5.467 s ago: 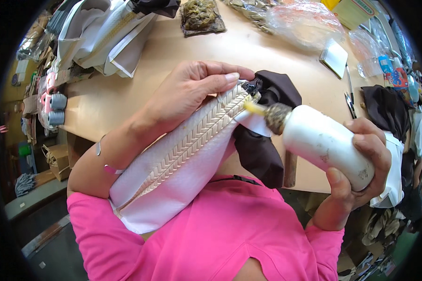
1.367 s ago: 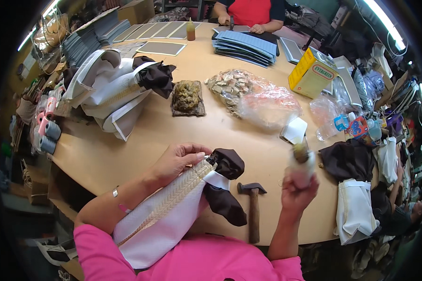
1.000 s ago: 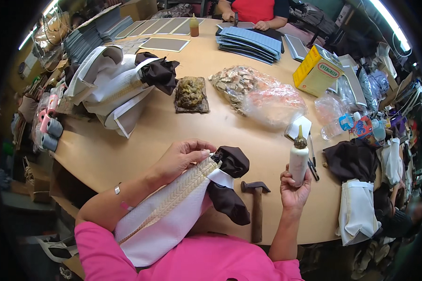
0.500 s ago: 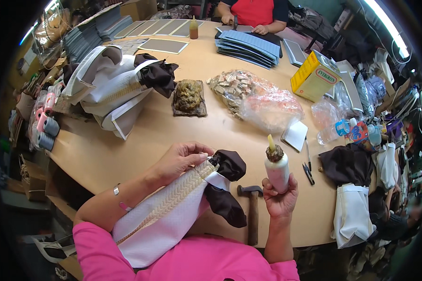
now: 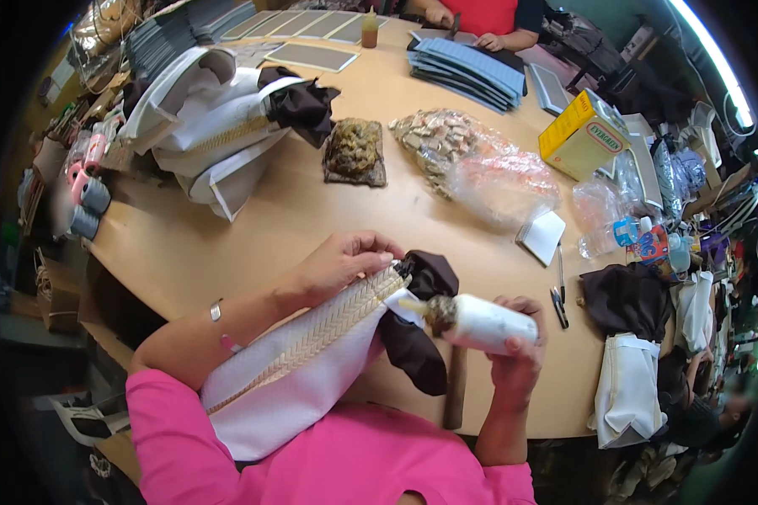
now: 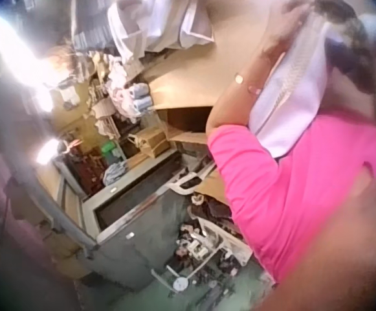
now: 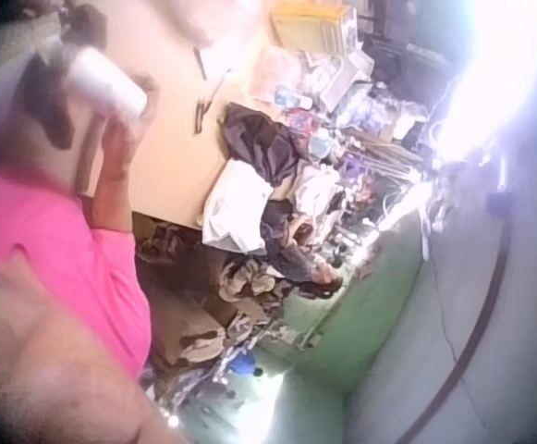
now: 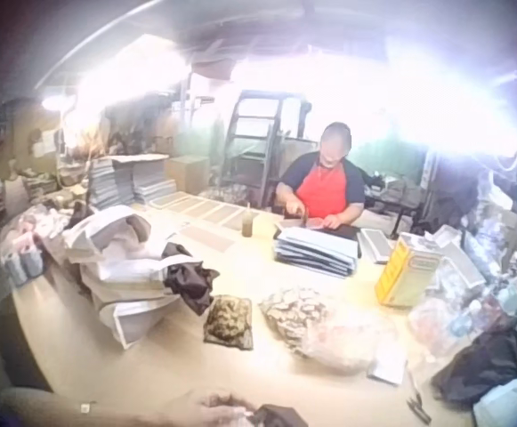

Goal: The person applies glue from a bottle to the edges of a white leather component and a brown fabric part, then joins and presses them together by hand and with a hammer, before placing the assembled item onto a stack.

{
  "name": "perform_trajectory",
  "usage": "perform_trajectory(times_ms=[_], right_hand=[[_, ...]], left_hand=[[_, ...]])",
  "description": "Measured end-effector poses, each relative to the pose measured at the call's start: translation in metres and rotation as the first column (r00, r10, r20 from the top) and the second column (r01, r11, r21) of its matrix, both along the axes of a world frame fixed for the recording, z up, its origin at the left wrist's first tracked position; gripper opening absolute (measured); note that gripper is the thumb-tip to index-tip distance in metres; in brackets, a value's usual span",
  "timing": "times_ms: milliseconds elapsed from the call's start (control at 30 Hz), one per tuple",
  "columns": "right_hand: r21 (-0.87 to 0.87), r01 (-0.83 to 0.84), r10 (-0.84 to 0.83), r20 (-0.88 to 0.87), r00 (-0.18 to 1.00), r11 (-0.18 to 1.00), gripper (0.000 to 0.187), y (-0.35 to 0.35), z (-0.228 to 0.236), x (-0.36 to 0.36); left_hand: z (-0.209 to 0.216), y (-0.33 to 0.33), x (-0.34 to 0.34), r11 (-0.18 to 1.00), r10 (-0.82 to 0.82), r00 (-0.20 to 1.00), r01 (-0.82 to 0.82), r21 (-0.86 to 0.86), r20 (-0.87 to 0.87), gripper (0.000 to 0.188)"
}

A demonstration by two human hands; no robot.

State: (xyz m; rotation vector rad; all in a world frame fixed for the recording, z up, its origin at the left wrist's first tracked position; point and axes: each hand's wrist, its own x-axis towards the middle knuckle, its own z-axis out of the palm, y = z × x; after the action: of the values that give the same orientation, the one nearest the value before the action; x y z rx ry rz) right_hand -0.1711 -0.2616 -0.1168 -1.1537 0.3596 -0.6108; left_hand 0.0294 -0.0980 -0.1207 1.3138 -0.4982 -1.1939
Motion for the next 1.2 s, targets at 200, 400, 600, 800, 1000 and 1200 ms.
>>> perform_trajectory(times_ms=[200, 400, 600, 800, 1000, 1200], right_hand=[[-0.357, 0.244, -0.222, 0.102, 0.97, 0.902, 0.046, -0.003, 0.022, -0.006], [-0.802, 0.201, -0.17, 0.126, 0.977, 0.562, 0.042, 0.009, 0.034, -0.006], [-0.907, 0.147, -0.067, 0.131, 0.989, 0.396, 0.042, 0.024, 0.039, -0.001], [-0.917, 0.183, -0.114, 0.152, 0.982, 0.355, 0.041, 0.022, 0.037, 0.0], [-0.907, 0.222, -0.182, 0.165, 0.969, 0.357, 0.04, 0.018, 0.035, 0.0], [-0.895, 0.246, -0.203, 0.18, 0.962, 0.373, 0.04, 0.019, 0.034, 0.002]], left_hand=[[0.002, -0.001, -0.002, 1.0, 0.014, 0.994, -0.016, -0.019, -0.109, 0.023], [0.007, -0.002, -0.007, 0.999, 0.04, 0.981, -0.043, -0.012, -0.189, 0.023], [0.009, -0.005, -0.016, 0.993, 0.107, 0.981, -0.113, -0.026, -0.162, 0.022], [0.007, -0.004, -0.015, 0.992, 0.116, 0.979, -0.122, -0.025, -0.166, 0.021], [0.012, -0.004, -0.016, 0.991, 0.129, 0.966, -0.135, -0.011, -0.223, 0.021], [0.011, -0.007, -0.017, 0.989, 0.139, 0.969, -0.147, -0.025, -0.202, 0.02]])
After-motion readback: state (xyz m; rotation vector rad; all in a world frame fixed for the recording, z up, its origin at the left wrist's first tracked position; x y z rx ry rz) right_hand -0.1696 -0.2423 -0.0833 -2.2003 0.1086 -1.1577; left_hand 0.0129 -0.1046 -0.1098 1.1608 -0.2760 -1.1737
